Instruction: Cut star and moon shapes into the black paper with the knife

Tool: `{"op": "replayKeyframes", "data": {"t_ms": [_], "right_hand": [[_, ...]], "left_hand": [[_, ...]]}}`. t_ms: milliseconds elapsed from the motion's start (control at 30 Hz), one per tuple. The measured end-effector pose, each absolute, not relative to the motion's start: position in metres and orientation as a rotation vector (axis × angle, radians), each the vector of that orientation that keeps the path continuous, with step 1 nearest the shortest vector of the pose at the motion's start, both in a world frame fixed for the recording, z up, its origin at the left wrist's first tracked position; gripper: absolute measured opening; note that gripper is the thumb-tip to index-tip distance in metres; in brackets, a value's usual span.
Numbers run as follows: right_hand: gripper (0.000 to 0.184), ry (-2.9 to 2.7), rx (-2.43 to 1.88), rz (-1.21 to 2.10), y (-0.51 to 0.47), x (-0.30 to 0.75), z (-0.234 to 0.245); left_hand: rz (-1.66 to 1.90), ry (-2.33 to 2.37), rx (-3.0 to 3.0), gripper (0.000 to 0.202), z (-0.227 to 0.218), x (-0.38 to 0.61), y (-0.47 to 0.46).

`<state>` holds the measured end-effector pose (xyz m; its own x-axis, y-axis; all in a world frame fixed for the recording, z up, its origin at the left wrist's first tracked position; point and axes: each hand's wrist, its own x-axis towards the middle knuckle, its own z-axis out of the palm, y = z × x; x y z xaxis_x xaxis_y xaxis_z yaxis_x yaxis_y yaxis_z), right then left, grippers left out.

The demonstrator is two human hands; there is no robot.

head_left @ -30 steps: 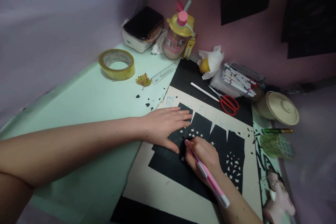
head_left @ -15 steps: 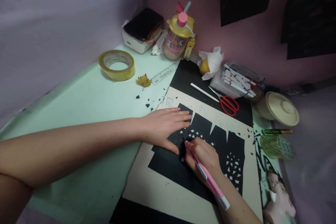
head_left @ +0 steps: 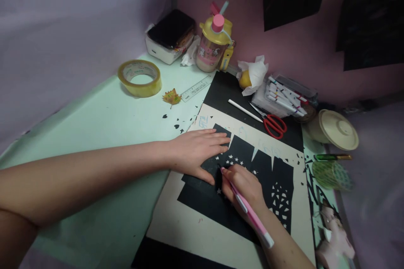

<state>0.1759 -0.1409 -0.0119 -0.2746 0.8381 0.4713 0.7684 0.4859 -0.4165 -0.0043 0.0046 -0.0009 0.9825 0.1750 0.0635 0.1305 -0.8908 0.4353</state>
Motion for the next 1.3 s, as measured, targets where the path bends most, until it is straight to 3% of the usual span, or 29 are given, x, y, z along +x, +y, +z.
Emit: {"op": "replayKeyframes", "data": {"t_ms": [533, 1300], "right_hand": [[0.016, -2.065, -1.363, 0.117, -0.142, 0.176, -0.012], [0.008, -1.767, -1.479, 0.547, -0.139, 0.178, 0.002]], "left_hand": [[0.151, 0.204, 2.696, 0.089, -0.002, -0.004, 0.005], [0.148, 0.21, 2.689, 0.089, -0.002, -0.004, 0.005]]}}
